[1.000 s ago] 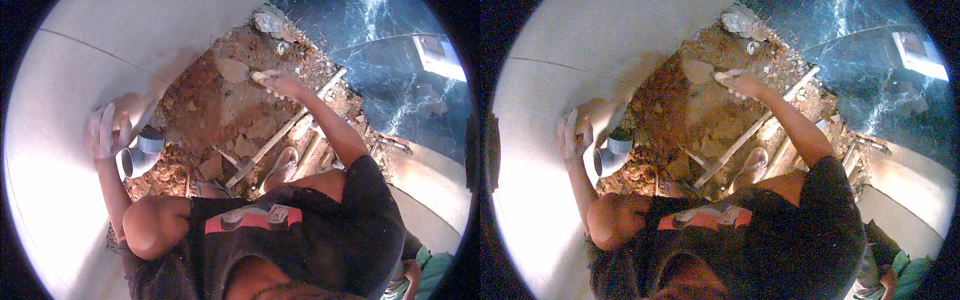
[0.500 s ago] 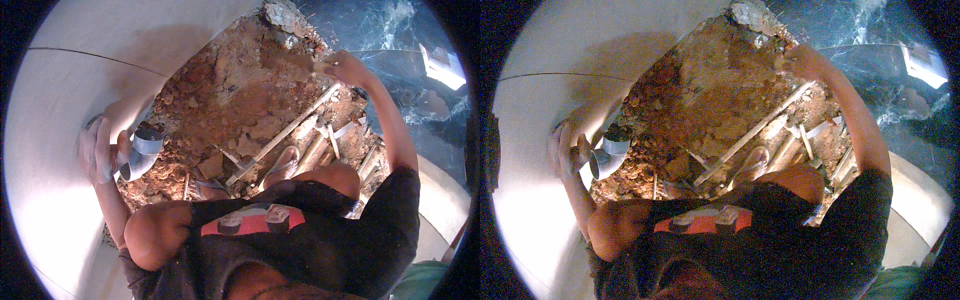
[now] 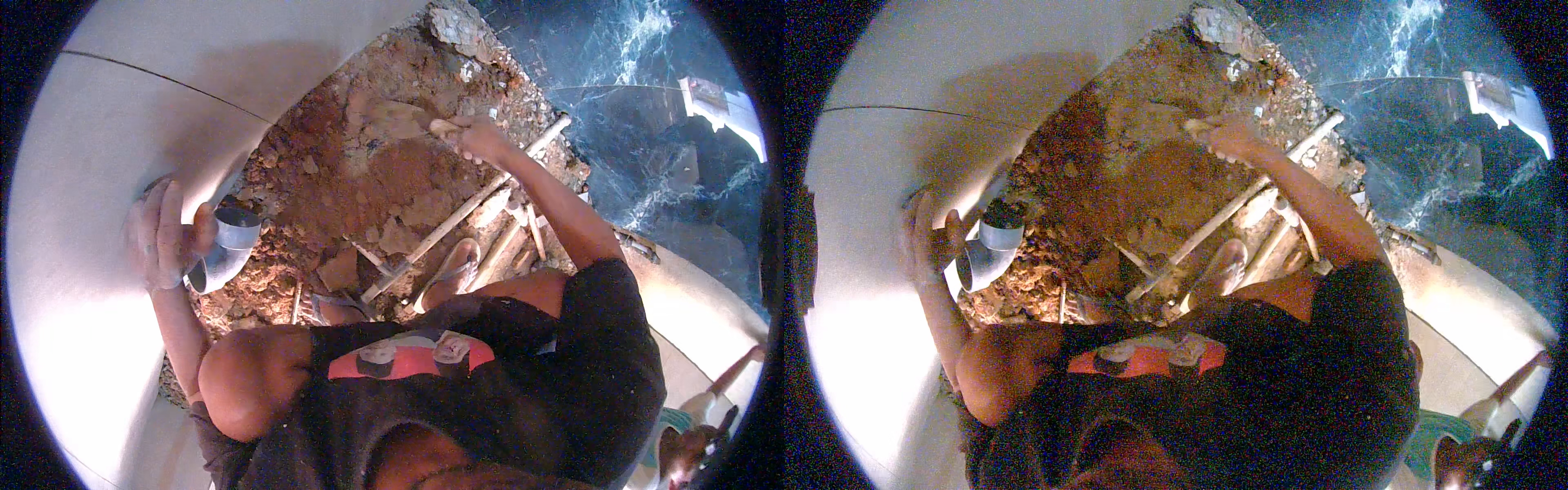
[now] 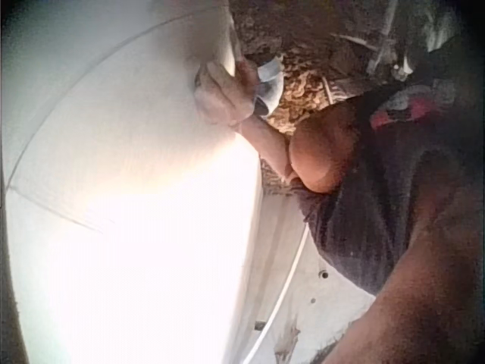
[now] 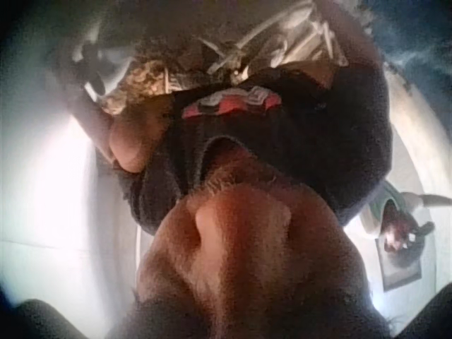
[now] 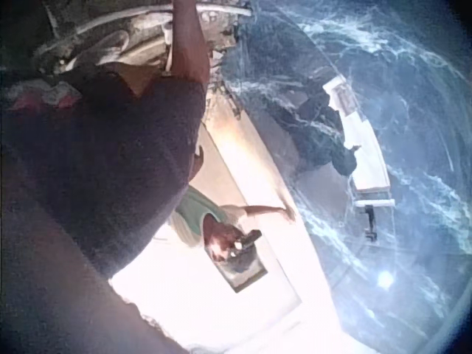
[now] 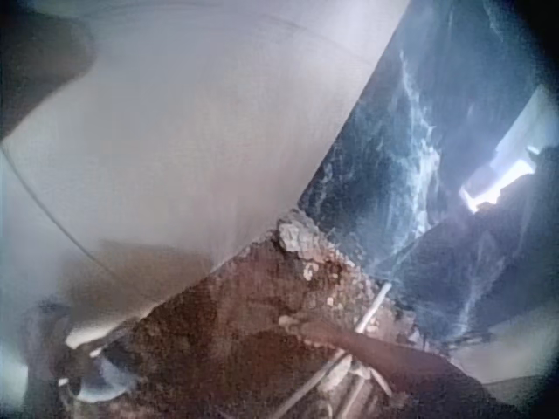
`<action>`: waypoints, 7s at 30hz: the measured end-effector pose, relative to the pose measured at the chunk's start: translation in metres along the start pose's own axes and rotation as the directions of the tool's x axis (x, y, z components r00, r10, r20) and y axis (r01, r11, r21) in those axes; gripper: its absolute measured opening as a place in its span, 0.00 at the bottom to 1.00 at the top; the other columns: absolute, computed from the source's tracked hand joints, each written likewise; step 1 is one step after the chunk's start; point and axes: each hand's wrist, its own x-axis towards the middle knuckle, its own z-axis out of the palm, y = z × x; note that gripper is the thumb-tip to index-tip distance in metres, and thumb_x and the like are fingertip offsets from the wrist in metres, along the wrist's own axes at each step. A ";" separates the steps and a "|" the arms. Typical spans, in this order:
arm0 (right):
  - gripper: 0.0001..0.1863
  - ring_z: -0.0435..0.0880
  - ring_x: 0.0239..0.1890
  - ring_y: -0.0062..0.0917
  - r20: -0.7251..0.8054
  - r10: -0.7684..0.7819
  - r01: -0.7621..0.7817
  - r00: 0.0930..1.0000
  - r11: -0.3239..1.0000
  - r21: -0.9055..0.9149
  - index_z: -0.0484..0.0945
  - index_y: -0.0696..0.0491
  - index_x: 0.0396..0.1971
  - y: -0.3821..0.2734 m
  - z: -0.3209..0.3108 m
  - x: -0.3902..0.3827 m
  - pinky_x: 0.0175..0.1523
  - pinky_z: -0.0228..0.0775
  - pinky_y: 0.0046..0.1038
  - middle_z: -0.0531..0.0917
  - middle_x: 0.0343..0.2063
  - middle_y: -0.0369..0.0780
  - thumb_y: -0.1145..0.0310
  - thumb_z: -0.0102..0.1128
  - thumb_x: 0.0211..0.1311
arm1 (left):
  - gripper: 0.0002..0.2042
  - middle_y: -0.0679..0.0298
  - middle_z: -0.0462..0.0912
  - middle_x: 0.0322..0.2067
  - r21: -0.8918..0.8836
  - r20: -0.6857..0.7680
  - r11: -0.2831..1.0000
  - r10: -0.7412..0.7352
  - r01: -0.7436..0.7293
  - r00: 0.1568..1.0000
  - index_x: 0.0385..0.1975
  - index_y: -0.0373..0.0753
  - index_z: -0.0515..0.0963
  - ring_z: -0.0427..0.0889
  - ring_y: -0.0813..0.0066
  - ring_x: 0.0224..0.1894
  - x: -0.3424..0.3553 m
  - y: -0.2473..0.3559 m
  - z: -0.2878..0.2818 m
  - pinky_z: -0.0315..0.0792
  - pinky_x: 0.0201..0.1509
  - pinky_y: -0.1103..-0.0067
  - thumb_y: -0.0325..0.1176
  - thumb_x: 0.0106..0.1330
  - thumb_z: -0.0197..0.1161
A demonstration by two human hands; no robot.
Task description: The person prepares the floor for plumbing by using a hammer and a trowel to clear debris and level the dirt around exposed pipes, then fits a plastic elbow joint onto a pipe.
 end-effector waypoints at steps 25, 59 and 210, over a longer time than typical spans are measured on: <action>0.25 0.83 0.27 0.42 -0.092 -0.124 0.077 0.988 0.912 -0.403 0.80 0.58 0.34 0.012 0.001 0.065 0.35 0.75 0.36 0.82 0.26 0.54 0.48 0.55 0.57 | 0.21 0.50 0.80 0.39 -0.055 -0.045 0.994 -0.097 0.095 0.994 0.47 0.38 0.75 0.81 0.52 0.40 -0.007 0.003 0.008 0.77 0.39 0.67 0.31 0.51 0.68; 0.15 0.63 0.11 0.14 0.367 -0.111 -0.330 0.924 0.256 0.909 0.71 0.49 0.46 0.100 0.022 0.031 0.11 0.56 0.15 0.72 0.18 0.33 0.56 0.42 0.70 | 0.16 0.56 0.80 0.32 -0.047 -0.132 0.999 0.021 -0.027 0.991 0.40 0.34 0.76 0.81 0.61 0.28 0.019 0.006 0.012 0.76 0.27 0.75 0.30 0.52 0.66; 0.17 0.81 0.27 0.33 0.062 -0.092 0.085 0.994 0.990 0.111 0.81 0.52 0.37 0.076 0.020 0.055 0.34 0.72 0.40 0.83 0.23 0.39 0.54 0.62 0.55 | 0.13 0.52 0.78 0.36 -0.102 0.403 0.932 -0.280 0.346 0.871 0.37 0.34 0.75 0.79 0.51 0.37 -0.010 0.047 0.022 0.74 0.39 0.65 0.31 0.54 0.66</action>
